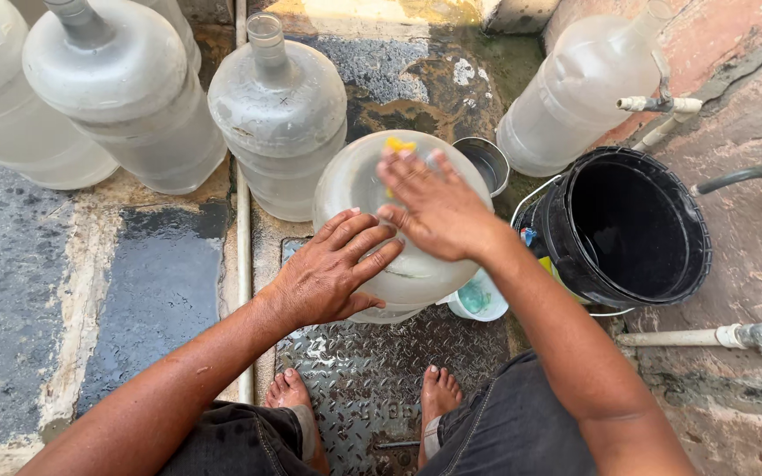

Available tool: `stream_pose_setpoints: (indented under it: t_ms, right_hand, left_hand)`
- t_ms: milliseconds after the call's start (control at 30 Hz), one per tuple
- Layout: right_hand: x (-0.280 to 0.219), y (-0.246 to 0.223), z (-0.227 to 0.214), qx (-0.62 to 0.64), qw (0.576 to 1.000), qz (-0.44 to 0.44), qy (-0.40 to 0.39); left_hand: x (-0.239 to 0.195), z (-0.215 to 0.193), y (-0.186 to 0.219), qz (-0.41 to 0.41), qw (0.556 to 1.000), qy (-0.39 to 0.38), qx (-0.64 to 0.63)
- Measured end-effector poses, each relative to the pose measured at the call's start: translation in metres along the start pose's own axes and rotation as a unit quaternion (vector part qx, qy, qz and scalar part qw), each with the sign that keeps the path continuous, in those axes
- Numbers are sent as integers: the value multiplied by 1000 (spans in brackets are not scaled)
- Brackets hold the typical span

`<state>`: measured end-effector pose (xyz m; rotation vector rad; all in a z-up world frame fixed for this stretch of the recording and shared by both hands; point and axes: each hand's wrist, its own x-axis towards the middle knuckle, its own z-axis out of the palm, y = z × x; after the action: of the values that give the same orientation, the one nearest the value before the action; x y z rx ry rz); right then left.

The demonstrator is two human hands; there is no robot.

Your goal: The person scrubs the exterior of a large plastic water jug with a yellow sponge. They rotate the jug to clean different sides and the neck area, occasionally dipping the sponge into a nearby bucket of water.

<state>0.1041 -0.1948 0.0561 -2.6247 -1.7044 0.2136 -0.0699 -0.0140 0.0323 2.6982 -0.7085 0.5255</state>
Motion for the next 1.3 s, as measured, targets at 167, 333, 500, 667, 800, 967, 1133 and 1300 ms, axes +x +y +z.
stream_pose_setpoints:
  t_ms: [167,333,500,667,800,967,1133,1300]
  right_hand:
    - [-21,38,-13,6,997,80,19]
    - [-27,33,-6,-1,997,61,37]
    - [-24,-1,-19,130,987,-92,34]
    - [-38,-11,-34,-10,999,15,-35]
    - [-42,-5,-40,69,996,-29,-43]
    - [-43,-9,-29,46,998,-12,46]
    - [-37,-7,-34,146,984,-14,104]
    - [-27,-18,-29,7,975,-11,223]
  left_hand:
    - [12,-13,31,-73,997,20,26]
    - [17,-32,9,1,999,-22,-39]
    - [9,-24,-10,31,999,-30,-15]
    - [-2,-14,-8,-1,1000,-10,-12]
    - [2,-13,-9,15,999,13,-27]
    - [0,-8,-5,23,999,16,-29]
    - [0,-6,-4,36,998,38,-40]
    - [2,0,-4,66,997,37,-33]
